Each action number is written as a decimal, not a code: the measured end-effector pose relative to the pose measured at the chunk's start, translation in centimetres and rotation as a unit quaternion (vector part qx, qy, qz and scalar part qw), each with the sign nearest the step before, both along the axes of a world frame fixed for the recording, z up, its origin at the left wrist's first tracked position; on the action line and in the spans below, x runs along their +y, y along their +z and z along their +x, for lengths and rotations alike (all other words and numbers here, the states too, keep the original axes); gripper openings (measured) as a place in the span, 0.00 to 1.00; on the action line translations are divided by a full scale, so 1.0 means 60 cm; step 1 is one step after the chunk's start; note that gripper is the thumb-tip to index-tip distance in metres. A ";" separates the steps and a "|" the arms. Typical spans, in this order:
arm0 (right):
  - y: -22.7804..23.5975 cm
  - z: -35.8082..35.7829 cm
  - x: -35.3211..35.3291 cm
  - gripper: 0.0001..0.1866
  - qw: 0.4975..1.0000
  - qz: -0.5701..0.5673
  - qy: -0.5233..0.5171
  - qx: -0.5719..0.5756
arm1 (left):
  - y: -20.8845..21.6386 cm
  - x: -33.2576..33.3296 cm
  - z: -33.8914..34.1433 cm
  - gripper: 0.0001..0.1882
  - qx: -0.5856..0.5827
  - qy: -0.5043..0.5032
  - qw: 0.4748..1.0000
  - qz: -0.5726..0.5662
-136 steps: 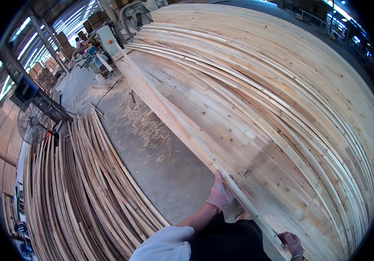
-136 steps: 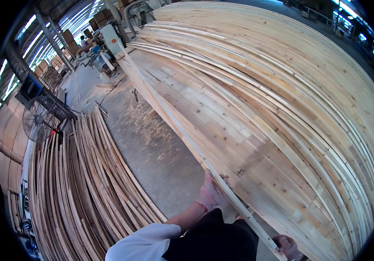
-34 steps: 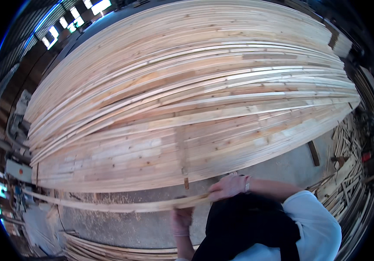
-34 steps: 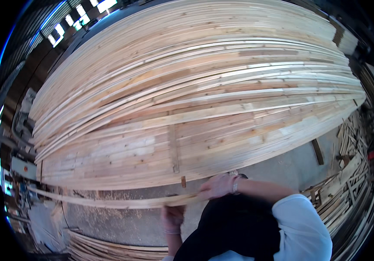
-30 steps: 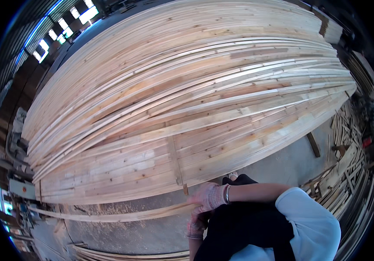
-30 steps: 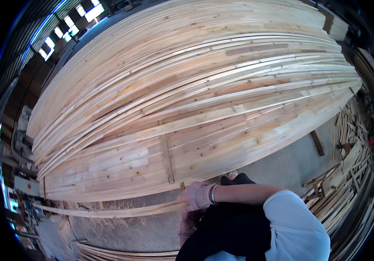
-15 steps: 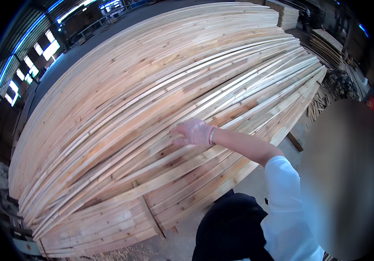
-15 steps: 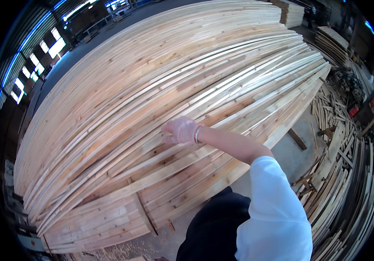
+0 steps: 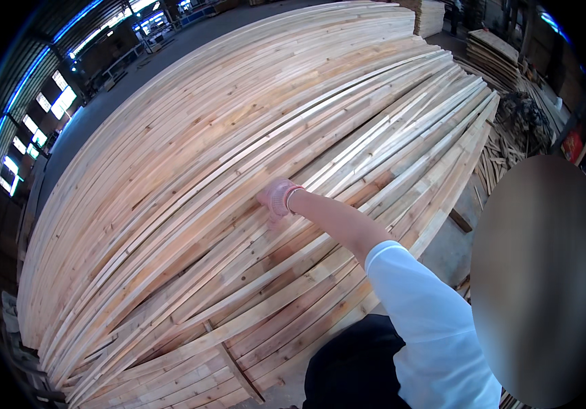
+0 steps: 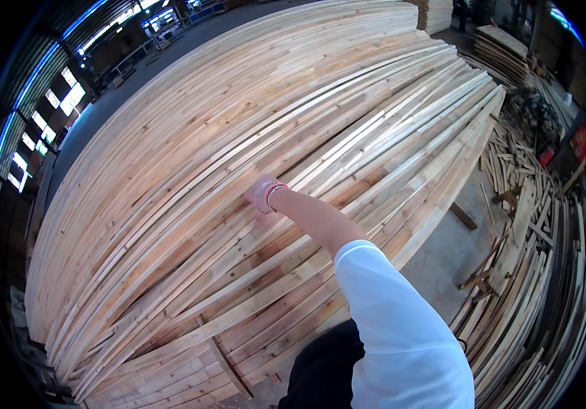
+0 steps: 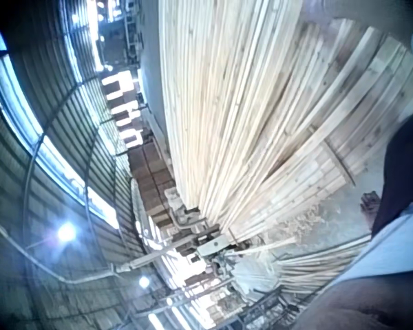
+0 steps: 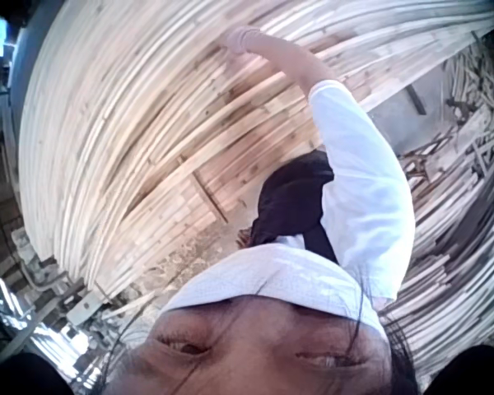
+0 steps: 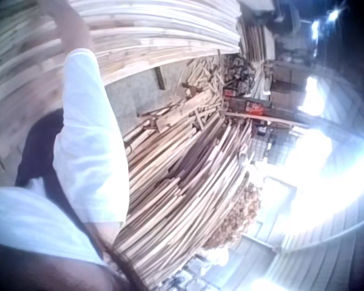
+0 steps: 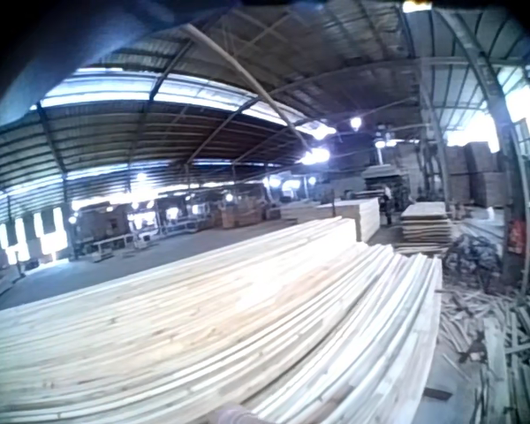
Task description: The person moves long wooden planks one at a time from a large stack and places them onto another pile with gloved hands.
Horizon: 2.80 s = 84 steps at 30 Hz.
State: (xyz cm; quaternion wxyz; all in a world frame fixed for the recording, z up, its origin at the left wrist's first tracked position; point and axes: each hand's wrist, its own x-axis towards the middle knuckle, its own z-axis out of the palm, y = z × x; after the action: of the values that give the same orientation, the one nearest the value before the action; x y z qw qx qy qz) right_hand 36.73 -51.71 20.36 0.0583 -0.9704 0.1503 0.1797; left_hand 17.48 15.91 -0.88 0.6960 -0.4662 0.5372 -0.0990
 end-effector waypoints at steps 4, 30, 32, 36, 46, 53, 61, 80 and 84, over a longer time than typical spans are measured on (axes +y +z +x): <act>0.020 -0.003 0.014 0.38 0.999 -0.035 0.017 -0.016 | 0.018 -0.005 -0.008 0.21 -0.008 -0.007 1.000 -0.001; 0.117 -0.266 0.440 0.23 0.977 0.097 0.180 -0.060 | 0.158 -0.163 0.073 0.35 -0.667 -0.241 0.609 0.356; 0.092 -0.304 0.470 0.24 0.972 0.146 0.181 -0.022 | 0.230 -0.194 0.104 0.31 -0.656 -0.199 0.645 0.338; 0.079 -0.372 0.550 0.28 0.950 0.198 0.216 -0.112 | 0.266 -0.183 0.143 0.26 -0.635 -0.073 0.694 0.330; -0.084 -0.830 0.383 0.39 0.951 -0.007 0.044 0.307 | 0.181 -0.028 0.073 0.17 -0.470 -0.159 0.780 0.382; -0.139 -0.832 0.463 0.34 0.967 0.067 0.053 0.239 | 0.174 -0.025 -0.010 0.14 -0.487 -0.165 0.769 0.380; -0.161 -0.886 0.322 0.29 0.981 0.055 0.024 0.183 | 0.199 -0.098 -0.085 0.12 -0.431 -0.262 0.761 0.408; -0.250 -1.070 -0.022 0.11 0.996 0.083 -0.004 0.038 | 0.205 -0.245 -0.172 0.10 -0.459 -0.187 0.772 0.398; -0.213 -1.015 0.037 0.13 0.988 -0.116 0.097 -0.011 | 0.196 -0.241 -0.160 0.10 -0.470 -0.164 0.757 0.424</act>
State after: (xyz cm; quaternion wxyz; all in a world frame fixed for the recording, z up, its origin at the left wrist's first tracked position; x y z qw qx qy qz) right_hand -24.16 -49.51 7.58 -0.0707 -0.9825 0.0743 0.1552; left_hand 7.89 1.44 10.88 0.9605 0.0769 0.1980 -0.1797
